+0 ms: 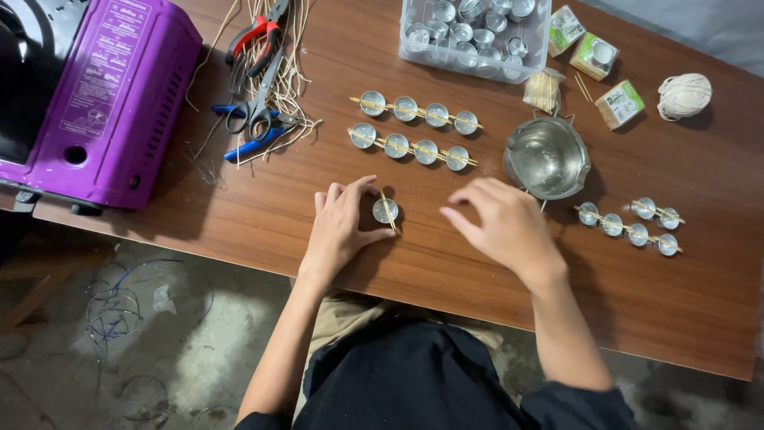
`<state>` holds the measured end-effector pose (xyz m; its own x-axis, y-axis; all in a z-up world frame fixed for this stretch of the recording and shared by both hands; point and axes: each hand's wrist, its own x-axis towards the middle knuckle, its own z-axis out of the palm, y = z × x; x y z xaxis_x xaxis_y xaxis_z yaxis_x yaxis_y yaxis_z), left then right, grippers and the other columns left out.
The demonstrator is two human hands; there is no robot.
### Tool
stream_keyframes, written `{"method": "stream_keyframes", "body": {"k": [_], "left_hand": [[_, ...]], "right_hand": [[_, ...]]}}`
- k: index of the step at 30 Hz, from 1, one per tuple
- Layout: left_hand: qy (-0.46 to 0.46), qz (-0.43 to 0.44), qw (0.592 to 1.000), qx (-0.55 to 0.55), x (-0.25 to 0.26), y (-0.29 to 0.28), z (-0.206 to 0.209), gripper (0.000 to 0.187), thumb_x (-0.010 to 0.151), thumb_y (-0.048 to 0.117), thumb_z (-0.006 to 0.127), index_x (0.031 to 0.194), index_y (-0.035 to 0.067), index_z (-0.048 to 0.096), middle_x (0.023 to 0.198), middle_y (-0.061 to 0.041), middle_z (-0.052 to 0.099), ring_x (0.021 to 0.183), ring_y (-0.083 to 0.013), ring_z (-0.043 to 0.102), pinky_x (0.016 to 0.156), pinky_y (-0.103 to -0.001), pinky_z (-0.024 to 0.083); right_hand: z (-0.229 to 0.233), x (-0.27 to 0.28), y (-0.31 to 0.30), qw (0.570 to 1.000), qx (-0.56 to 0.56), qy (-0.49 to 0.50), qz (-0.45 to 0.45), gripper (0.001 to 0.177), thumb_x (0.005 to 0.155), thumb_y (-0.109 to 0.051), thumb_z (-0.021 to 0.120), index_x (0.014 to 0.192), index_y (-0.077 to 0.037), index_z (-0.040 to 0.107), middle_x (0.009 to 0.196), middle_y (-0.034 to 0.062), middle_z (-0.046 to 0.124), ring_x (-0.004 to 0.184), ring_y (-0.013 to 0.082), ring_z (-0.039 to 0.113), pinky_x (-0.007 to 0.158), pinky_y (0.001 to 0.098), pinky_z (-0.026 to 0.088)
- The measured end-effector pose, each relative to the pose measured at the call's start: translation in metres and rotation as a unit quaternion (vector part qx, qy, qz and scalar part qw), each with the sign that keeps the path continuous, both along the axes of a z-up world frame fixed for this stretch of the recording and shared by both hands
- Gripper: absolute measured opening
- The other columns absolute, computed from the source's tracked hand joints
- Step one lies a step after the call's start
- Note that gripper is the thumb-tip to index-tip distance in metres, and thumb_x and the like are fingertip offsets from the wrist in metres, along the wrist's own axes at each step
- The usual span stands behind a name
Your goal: The person is preparing candle tins by inserting wicks and then pouring melted wax into them from a small pot.
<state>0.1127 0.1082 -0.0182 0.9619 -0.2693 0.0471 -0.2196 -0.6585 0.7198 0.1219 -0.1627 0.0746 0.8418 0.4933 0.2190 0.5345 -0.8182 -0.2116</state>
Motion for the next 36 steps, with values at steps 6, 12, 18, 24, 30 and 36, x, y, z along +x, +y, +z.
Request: {"method": "stream_keyframes", "body": {"k": [6,12,18,24,30,36], "left_hand": [[0.019,0.006,0.999,-0.042,0.002,0.001,-0.009,0.088,0.076,0.039,0.087,0.149,0.017,0.042,0.120,0.007,0.072,0.104,-0.0159,0.053,0.096,-0.034,0.029],[0.039,-0.011,0.999,-0.009,0.005,-0.007,-0.007,0.086,0.075,0.040,0.086,0.148,0.022,0.043,0.119,0.015,0.073,0.099,-0.0108,0.054,0.096,-0.034,0.027],[0.048,-0.042,0.998,0.000,0.001,-0.027,0.002,0.089,0.073,0.039,0.088,0.147,0.021,0.043,0.122,0.015,0.072,0.099,-0.0117,0.054,0.096,-0.034,0.026],[0.060,-0.074,0.995,0.010,0.001,-0.027,0.021,0.134,0.048,0.043,0.097,0.159,0.022,0.026,0.145,0.006,0.056,0.107,-0.0163,0.052,0.097,-0.041,0.023],[0.040,-0.087,0.995,0.025,0.005,-0.034,0.004,0.116,0.065,0.047,0.090,0.159,0.019,0.028,0.139,0.010,0.061,0.101,-0.0127,0.052,0.094,-0.041,0.023],[0.026,-0.082,0.996,0.017,0.006,-0.032,-0.002,0.113,0.067,0.047,0.089,0.158,0.019,0.030,0.137,0.013,0.063,0.098,-0.0119,0.053,0.093,-0.043,0.023]], "right_hand": [[0.015,-0.053,-0.052,0.975,0.176,0.061,-0.117,0.008,0.089,-0.016,0.082,0.094,-0.020,0.077,0.086,-0.0062,0.074,0.070,0.0132,0.067,0.060,0.0245,0.055],[-0.055,-0.087,-0.122,0.888,0.250,0.125,-0.365,0.019,0.110,-0.030,0.069,0.113,-0.011,0.072,0.089,0.0090,0.074,0.067,0.0181,0.065,0.054,0.0311,0.050],[-0.097,-0.071,-0.094,0.725,0.543,0.318,-0.278,0.058,0.108,-0.041,0.052,0.135,0.011,0.057,0.112,0.0248,0.070,0.084,0.0232,0.072,0.072,0.0333,0.059],[-0.103,-0.058,-0.074,0.646,0.641,0.340,-0.235,0.047,0.105,-0.027,0.058,0.131,0.012,0.056,0.109,0.0258,0.070,0.085,0.0294,0.075,0.076,0.0422,0.062],[-0.120,-0.056,-0.071,0.611,0.695,0.283,-0.250,0.022,0.107,-0.020,0.059,0.115,0.001,0.058,0.076,0.0121,0.063,0.053,0.0204,0.068,0.050,0.0366,0.062],[-0.127,-0.055,-0.073,0.630,0.698,0.230,-0.250,0.010,0.108,-0.011,0.057,0.105,-0.001,0.055,0.056,-0.0015,0.036,0.032,0.0090,0.036,0.032,0.0263,0.039]]}}
